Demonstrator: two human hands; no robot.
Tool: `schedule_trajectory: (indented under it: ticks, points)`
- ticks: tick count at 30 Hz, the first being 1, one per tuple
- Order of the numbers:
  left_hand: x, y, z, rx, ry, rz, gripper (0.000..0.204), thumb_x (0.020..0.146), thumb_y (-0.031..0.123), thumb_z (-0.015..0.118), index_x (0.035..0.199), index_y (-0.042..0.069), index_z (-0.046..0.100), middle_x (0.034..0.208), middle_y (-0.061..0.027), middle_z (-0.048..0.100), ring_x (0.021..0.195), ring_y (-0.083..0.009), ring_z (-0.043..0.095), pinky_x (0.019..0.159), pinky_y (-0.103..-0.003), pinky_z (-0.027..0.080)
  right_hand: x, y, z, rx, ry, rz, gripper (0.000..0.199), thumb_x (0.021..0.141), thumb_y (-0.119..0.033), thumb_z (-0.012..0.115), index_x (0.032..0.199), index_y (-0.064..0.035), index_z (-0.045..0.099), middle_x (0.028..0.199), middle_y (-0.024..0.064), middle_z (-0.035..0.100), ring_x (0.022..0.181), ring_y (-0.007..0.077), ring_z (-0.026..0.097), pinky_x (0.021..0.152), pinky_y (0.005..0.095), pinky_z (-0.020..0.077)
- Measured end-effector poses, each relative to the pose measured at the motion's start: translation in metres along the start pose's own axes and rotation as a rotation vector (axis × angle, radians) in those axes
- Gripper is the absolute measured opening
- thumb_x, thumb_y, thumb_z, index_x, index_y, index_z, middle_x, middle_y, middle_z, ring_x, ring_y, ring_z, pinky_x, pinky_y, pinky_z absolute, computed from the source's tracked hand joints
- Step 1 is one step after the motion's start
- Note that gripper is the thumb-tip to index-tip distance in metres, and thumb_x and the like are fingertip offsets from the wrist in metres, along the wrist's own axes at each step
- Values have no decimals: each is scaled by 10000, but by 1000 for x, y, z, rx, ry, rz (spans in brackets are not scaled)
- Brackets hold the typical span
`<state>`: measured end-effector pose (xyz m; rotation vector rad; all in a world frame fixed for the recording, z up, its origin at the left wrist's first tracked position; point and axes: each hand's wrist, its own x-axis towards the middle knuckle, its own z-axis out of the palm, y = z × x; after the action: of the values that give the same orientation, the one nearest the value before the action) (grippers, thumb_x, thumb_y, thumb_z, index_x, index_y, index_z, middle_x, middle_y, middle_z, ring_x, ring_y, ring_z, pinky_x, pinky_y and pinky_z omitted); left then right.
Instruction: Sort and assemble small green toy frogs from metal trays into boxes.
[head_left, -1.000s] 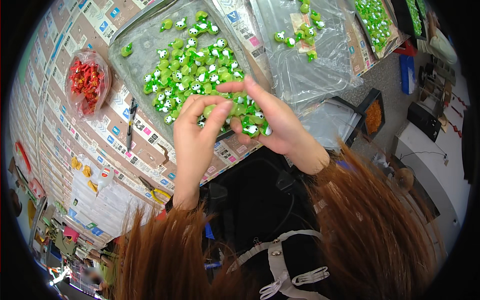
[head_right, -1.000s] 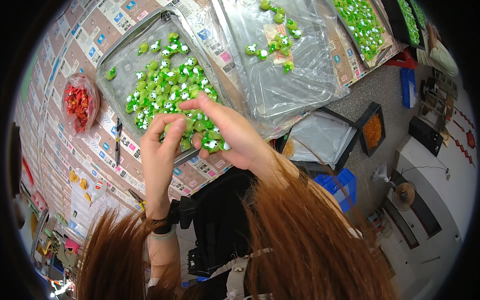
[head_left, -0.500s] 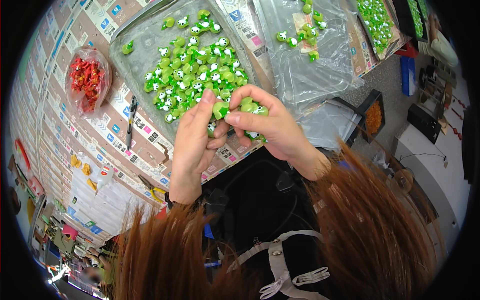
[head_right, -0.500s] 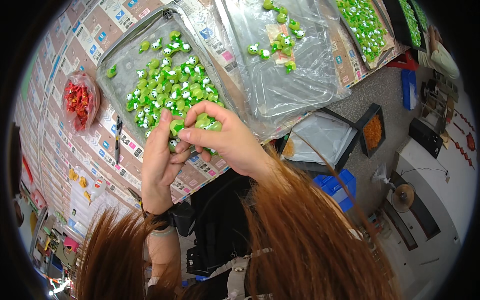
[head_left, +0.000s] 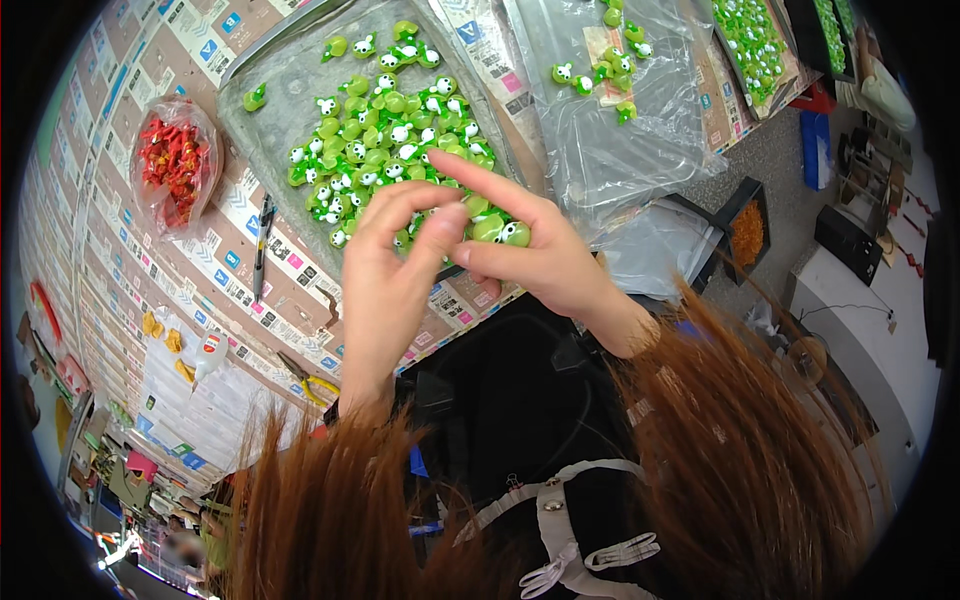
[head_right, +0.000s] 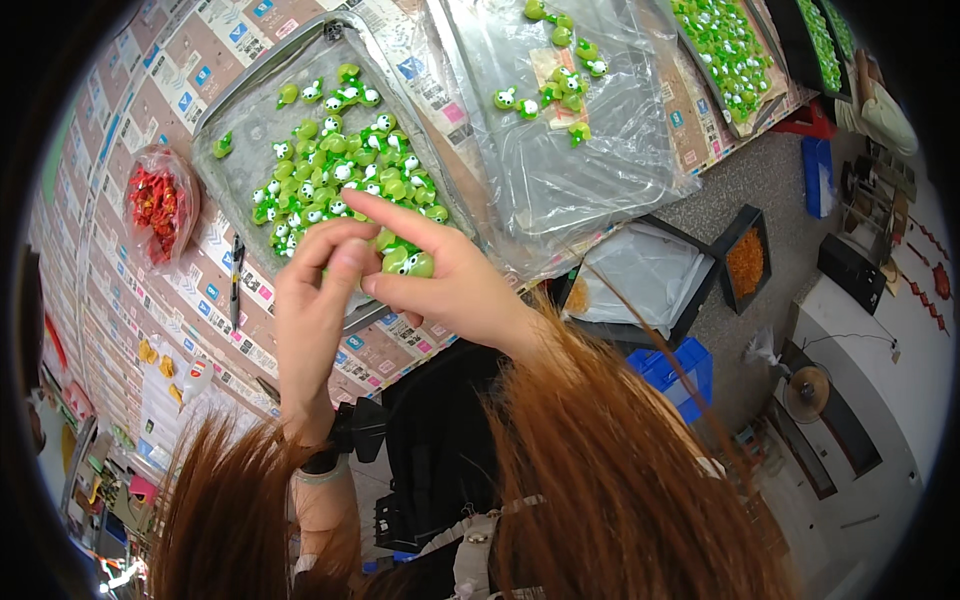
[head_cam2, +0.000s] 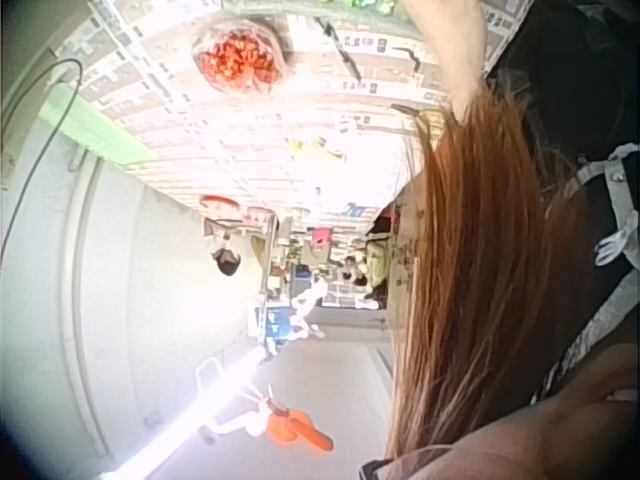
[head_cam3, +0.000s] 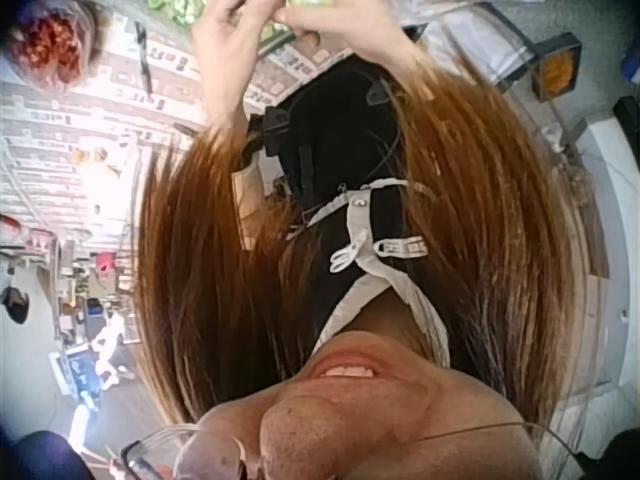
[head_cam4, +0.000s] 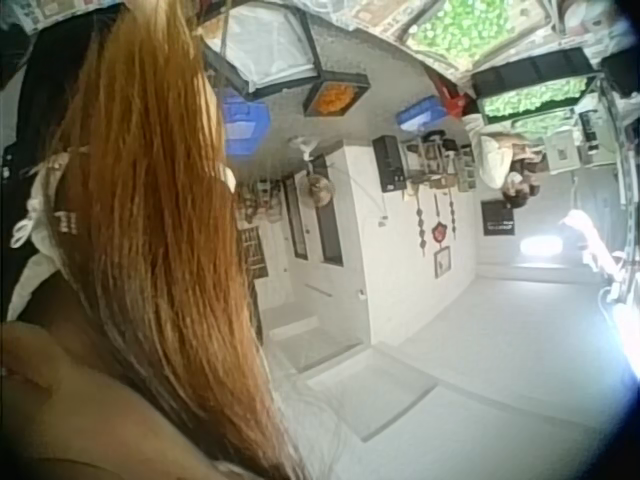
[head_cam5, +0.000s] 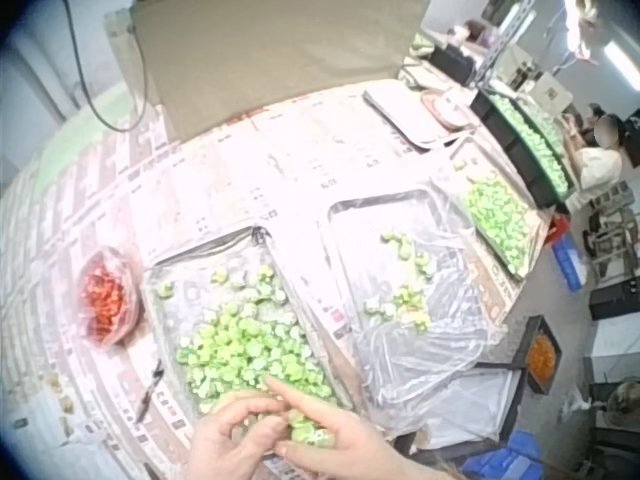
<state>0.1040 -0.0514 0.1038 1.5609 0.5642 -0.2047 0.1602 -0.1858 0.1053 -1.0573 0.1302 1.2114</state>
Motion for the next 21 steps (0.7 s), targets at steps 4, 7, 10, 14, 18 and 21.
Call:
schedule_trajectory:
  ticks: [4,7,10,14,18,21]
  points:
    - [1,-5,-1,-260,-56,-99,146,749,74,553,873,-2,553,834,-37,526,764,-109,486,692,-227,379,4,3,5,-342,33,-258,561,721,-59,519,1236,-22,299,1181,95,412,1056,149,406,864,259,320]
    - [2,-11,-4,-653,-96,-202,155,759,53,541,902,-7,539,788,-22,529,709,-79,482,647,-197,385,0,-1,8,-368,46,-256,564,724,-36,524,1239,-25,295,1171,63,405,966,104,399,788,221,329]
    - [1,-14,-3,-734,-109,-192,168,774,54,527,928,-13,527,763,-24,537,675,-76,482,634,-194,394,-1,-1,7,-411,44,-227,563,728,-6,524,1242,-32,296,1145,34,424,886,72,446,721,192,384]
    - [0,-5,-3,-678,-110,-193,185,765,41,536,940,-17,523,797,-25,539,694,-77,485,665,-202,403,1,-1,7,-564,63,-404,524,733,-45,495,1223,-15,313,1208,126,401,1110,187,391,909,276,296]
    - [-1,-9,0,-629,-97,-178,243,736,9,559,973,-11,504,860,-26,526,758,-77,481,707,-209,405,5,0,3,-666,59,-479,530,715,-24,483,1219,-16,320,1198,142,406,1106,215,403,907,287,309]
    - [-2,-14,-2,-675,-122,-145,280,714,-10,578,980,-5,492,908,-33,513,807,-81,477,728,-207,400,5,-1,2,-685,22,-500,554,687,-2,474,1219,-15,318,1203,148,400,1114,235,394,911,295,311]
